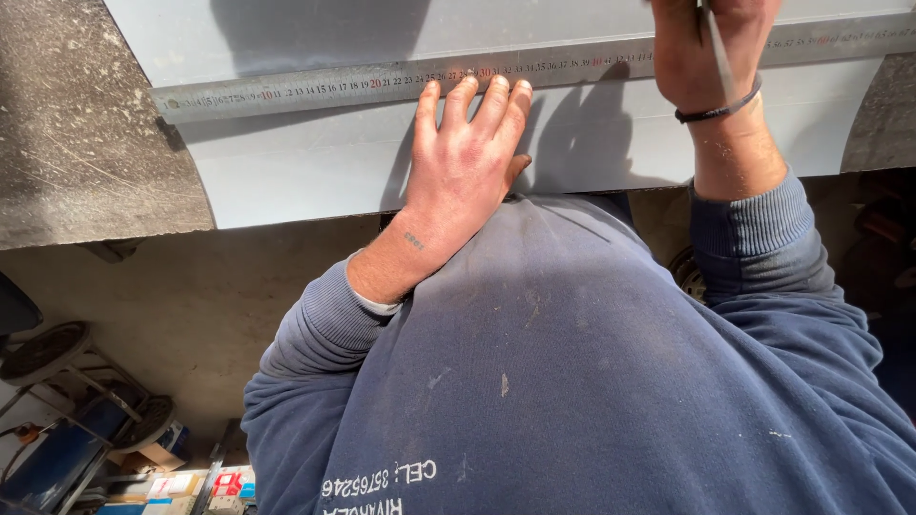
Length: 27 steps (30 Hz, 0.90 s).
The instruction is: The person uses a calculator, then places a metal ruler on a sheet of metal and marks measurements with a scribe. The person repeatedly repositions the ruler along the sheet to create a series of evenly spaced marks.
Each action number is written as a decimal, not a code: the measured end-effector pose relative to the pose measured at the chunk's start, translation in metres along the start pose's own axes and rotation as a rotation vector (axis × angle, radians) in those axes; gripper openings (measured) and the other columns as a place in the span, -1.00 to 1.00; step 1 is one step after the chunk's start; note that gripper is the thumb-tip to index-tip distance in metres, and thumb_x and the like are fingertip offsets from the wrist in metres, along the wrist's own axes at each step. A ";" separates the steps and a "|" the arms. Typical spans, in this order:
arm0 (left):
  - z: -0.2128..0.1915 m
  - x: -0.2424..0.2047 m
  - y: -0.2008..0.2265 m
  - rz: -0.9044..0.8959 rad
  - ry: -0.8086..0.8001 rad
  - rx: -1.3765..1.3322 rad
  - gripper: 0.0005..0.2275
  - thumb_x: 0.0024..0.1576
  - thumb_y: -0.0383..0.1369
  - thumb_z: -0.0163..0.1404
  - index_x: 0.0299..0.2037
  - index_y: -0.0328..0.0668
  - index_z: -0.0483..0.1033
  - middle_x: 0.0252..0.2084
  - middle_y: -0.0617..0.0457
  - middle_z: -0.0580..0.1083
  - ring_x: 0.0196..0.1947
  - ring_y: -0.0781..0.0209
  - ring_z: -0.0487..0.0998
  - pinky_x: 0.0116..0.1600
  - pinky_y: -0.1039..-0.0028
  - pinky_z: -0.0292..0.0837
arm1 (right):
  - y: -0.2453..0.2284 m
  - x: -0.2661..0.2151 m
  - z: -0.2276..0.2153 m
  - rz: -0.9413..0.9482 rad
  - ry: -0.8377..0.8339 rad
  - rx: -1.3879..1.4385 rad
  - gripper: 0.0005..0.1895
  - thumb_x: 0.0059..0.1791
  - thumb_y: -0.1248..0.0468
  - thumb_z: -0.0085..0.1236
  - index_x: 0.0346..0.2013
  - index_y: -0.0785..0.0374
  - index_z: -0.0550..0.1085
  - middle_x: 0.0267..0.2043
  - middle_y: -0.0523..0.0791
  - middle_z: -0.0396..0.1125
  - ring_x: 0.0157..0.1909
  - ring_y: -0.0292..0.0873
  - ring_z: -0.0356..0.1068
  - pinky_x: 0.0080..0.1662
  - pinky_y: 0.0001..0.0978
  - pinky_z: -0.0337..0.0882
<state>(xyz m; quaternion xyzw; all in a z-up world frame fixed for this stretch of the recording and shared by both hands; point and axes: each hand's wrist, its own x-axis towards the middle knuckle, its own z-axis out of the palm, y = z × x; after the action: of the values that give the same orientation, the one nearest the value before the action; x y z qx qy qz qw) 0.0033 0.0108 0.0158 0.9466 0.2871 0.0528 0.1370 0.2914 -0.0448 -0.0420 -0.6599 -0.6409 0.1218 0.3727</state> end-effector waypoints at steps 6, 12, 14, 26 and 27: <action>0.005 0.002 0.000 -0.007 0.034 0.017 -0.34 0.04 -0.14 0.31 0.33 -0.15 0.35 0.26 -0.03 0.36 0.24 -0.05 0.34 0.37 -0.10 0.20 | -0.009 -0.008 0.027 0.153 -0.074 0.668 -0.57 0.32 0.07 -0.07 -0.13 0.42 0.48 -0.15 -0.04 0.48 -0.30 -0.28 0.43 -0.25 -0.50 0.46; 0.014 0.005 0.008 0.029 0.076 0.047 -0.39 0.09 -0.20 0.28 0.34 -0.13 0.37 0.30 -0.05 0.34 0.29 -0.06 0.34 0.42 0.00 0.22 | -0.007 -0.015 0.032 0.212 -0.112 0.550 -0.73 0.31 0.27 0.05 -0.16 0.43 0.52 -0.27 -0.08 0.45 -0.30 -0.30 0.45 -0.25 -0.49 0.47; 0.015 0.007 0.009 0.063 0.097 0.033 -0.42 0.10 -0.21 0.25 0.34 -0.09 0.38 0.32 -0.04 0.34 0.30 -0.03 0.34 0.41 0.01 0.22 | -0.015 -0.010 0.029 0.236 -0.125 0.491 -0.77 0.31 0.33 0.12 -0.18 0.42 0.53 -0.33 -0.10 0.43 -0.33 -0.31 0.44 -0.29 -0.49 0.44; 0.014 0.013 0.002 0.211 0.040 0.025 -0.59 0.29 -0.27 0.10 0.34 -0.10 0.44 0.45 0.06 0.30 0.42 0.09 0.28 0.45 0.05 0.15 | -0.024 0.000 0.022 0.185 -0.154 0.341 -0.77 0.25 0.46 0.15 -0.31 0.44 0.50 -0.44 -0.13 0.35 -0.38 -0.33 0.35 -0.34 -0.45 0.33; 0.014 0.013 0.002 0.209 0.041 0.030 -0.60 0.29 -0.27 0.08 0.33 -0.09 0.45 0.45 0.07 0.31 0.42 0.09 0.28 0.45 0.06 0.14 | -0.025 0.001 0.022 0.179 -0.155 0.347 -0.77 0.25 0.46 0.13 -0.31 0.44 0.49 -0.45 -0.13 0.35 -0.37 -0.34 0.35 -0.32 -0.44 0.33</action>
<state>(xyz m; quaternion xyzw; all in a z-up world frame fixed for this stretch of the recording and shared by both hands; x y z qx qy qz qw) 0.0172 0.0137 0.0034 0.9720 0.1905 0.0817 0.1107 0.2589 -0.0391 -0.0411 -0.6288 -0.5759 0.3135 0.4179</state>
